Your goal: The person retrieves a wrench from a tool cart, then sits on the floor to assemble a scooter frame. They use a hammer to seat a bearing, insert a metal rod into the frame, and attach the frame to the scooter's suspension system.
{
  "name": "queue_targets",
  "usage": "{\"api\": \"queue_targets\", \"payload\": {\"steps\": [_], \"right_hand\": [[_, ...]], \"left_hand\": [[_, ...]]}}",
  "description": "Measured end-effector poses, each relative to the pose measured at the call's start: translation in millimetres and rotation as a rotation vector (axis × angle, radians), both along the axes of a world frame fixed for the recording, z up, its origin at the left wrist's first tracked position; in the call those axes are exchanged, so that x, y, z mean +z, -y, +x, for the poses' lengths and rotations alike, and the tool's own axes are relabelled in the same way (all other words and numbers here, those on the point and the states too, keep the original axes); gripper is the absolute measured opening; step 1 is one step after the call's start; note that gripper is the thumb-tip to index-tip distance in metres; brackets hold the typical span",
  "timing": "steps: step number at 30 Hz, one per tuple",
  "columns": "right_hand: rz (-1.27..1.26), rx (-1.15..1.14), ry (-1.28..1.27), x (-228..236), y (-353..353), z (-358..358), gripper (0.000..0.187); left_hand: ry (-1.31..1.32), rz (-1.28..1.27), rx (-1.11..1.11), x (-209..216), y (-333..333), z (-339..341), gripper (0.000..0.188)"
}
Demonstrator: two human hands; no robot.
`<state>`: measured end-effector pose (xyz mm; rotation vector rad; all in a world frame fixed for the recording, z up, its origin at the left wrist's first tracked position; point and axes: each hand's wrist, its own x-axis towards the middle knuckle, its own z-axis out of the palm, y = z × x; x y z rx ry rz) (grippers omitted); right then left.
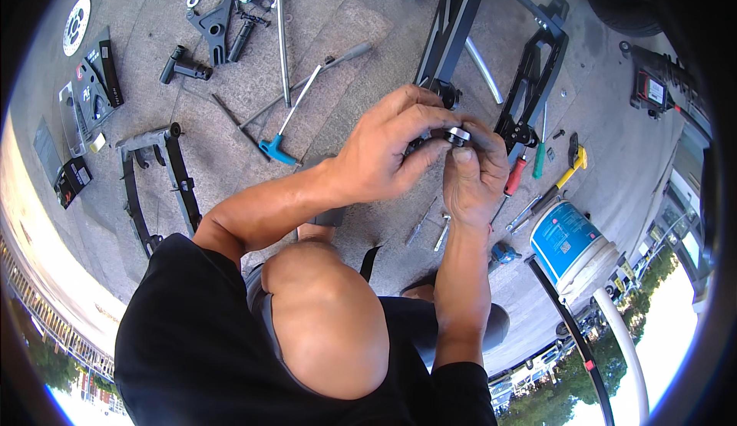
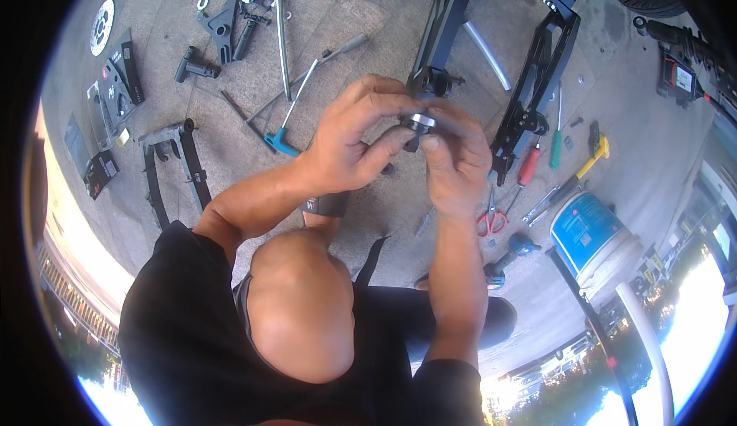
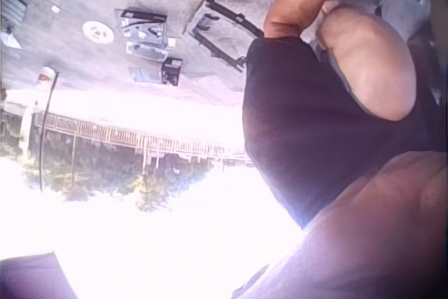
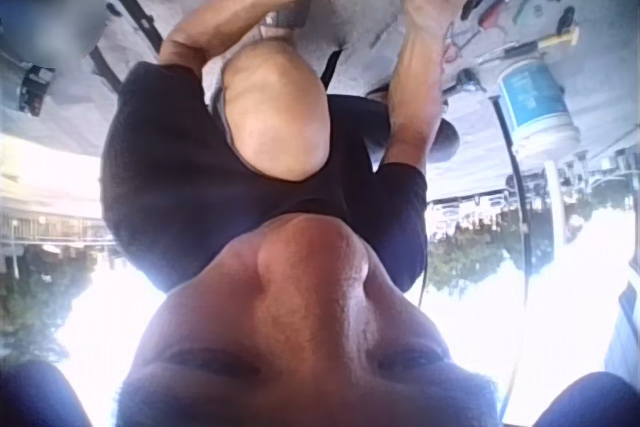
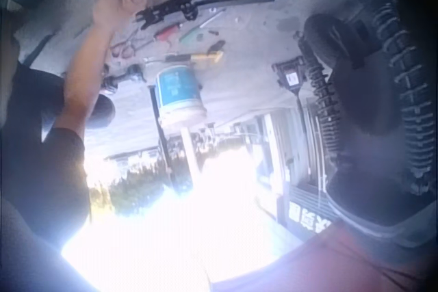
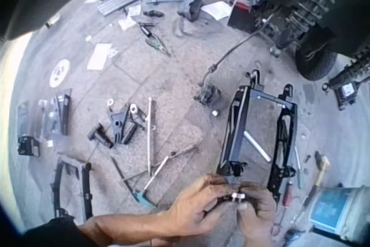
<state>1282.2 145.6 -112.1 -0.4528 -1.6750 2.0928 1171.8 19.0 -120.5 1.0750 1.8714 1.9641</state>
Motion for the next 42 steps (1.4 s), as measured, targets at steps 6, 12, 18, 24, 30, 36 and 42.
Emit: {"api": "queue_targets", "payload": {"steps": [6,12,18,24,30,36,42], "right_hand": [[0.236,0.083,0.053,4.0,-9.1,-1.8,0.037],[0.344,0.114,0.154,12.0,-7.5,-10.0,0.03],[0.493,0.153,0.208,20.1,-10.5,-13.7,0.026],[0.412,0.13,0.109,11.4,-6.2,-8.5,0.024],[-0.299,0.005,-0.065,-3.8,3.5,-13.0,0.025],[0.264,0.05,0.111,3.8,-7.2,-11.6,0.038],[0.331,0.098,0.145,6.9,-12.9,-14.3,0.028]], "left_hand": [[0.019,-0.047,-0.071,-6.0,5.5,-4.4,0.034],[-0.032,-0.036,-0.052,-7.5,9.6,-7.5,0.032],[-0.103,-0.045,-0.042,-9.0,11.9,-7.8,0.032],[-0.051,-0.076,-0.088,-2.5,14.0,-9.0,0.032],[0.028,0.028,0.033,-0.6,2.3,-7.8,0.035],[-0.048,-0.054,-0.014,-10.2,7.5,-10.0,0.035],[-0.044,-0.009,0.009,-13.0,6.9,-9.9,0.034]]}}
